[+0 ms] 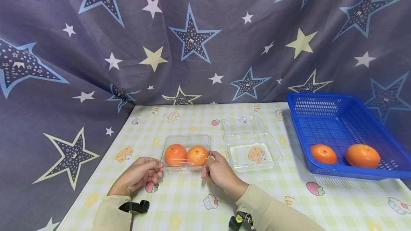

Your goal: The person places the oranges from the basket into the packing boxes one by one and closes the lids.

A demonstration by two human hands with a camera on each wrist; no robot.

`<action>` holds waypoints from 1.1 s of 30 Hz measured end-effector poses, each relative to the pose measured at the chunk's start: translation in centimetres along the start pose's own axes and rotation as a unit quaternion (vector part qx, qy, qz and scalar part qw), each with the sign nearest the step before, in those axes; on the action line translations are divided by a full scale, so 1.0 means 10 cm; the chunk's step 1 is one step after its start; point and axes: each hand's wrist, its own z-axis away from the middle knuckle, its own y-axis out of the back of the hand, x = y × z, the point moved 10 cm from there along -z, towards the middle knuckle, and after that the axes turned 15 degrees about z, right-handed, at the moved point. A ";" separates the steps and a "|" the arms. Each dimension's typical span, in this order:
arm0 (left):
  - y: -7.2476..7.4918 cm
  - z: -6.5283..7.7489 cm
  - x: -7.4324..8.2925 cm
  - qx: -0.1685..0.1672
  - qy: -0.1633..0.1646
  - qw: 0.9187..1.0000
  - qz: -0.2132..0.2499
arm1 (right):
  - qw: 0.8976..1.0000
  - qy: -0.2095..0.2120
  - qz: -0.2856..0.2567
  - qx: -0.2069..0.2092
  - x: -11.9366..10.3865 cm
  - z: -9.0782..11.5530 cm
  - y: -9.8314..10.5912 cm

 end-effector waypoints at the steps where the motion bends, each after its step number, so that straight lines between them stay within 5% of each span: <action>1: 0.00 0.00 0.00 -0.001 0.000 1.000 0.000 | 1.000 0.001 -0.001 0.000 0.00 0.00 0.00; 33: -0.01 0.00 0.02 -0.007 -0.007 1.000 -0.003 | 1.000 0.001 -0.007 0.002 0.03 -0.01 -0.01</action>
